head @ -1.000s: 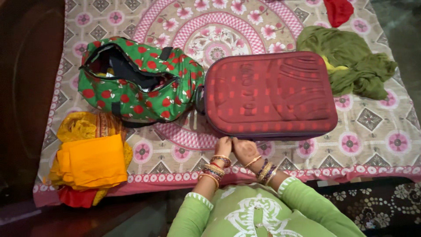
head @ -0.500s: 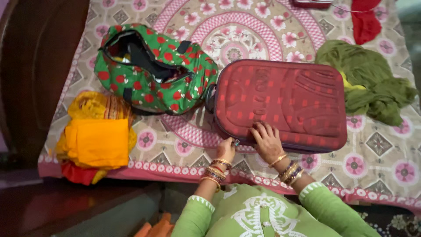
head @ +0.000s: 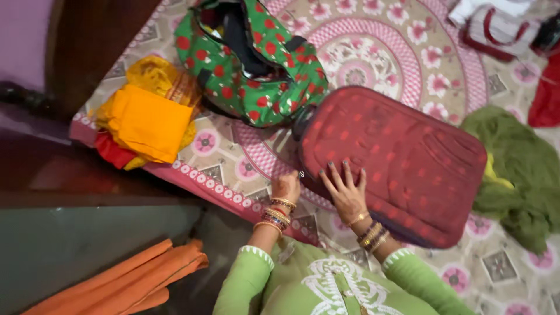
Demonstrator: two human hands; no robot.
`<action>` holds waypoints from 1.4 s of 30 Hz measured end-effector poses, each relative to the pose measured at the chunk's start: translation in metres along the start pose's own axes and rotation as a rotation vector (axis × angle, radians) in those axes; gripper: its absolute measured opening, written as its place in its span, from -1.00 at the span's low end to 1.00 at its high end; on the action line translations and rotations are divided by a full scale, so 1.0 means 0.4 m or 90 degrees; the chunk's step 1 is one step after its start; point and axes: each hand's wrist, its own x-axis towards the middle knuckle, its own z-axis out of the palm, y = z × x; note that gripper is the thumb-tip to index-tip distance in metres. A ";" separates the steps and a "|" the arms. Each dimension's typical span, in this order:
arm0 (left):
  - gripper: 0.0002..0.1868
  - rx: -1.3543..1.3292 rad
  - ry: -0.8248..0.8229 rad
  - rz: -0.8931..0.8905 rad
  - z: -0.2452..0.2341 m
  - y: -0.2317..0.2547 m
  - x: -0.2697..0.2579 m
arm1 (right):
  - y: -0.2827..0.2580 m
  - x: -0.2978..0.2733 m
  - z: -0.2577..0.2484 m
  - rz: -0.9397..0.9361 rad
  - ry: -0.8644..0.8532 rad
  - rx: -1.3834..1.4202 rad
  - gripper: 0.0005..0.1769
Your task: The person unzips several suitcases and bags on a bed, removes folded clothes and fabric items from them, and then re-organizes and places them back into different bags and a larger hardshell suitcase.
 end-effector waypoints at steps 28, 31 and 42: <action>-0.82 0.127 -0.091 0.336 0.067 0.064 0.815 | 0.087 0.030 -0.146 0.029 0.050 0.117 -0.19; -0.89 0.067 -0.096 0.379 0.093 0.089 0.870 | 0.100 0.015 -0.124 0.022 0.036 0.103 -0.12; -0.80 0.170 -0.116 0.519 0.251 0.270 1.075 | 0.112 -0.064 0.002 0.083 0.056 0.095 -0.31</action>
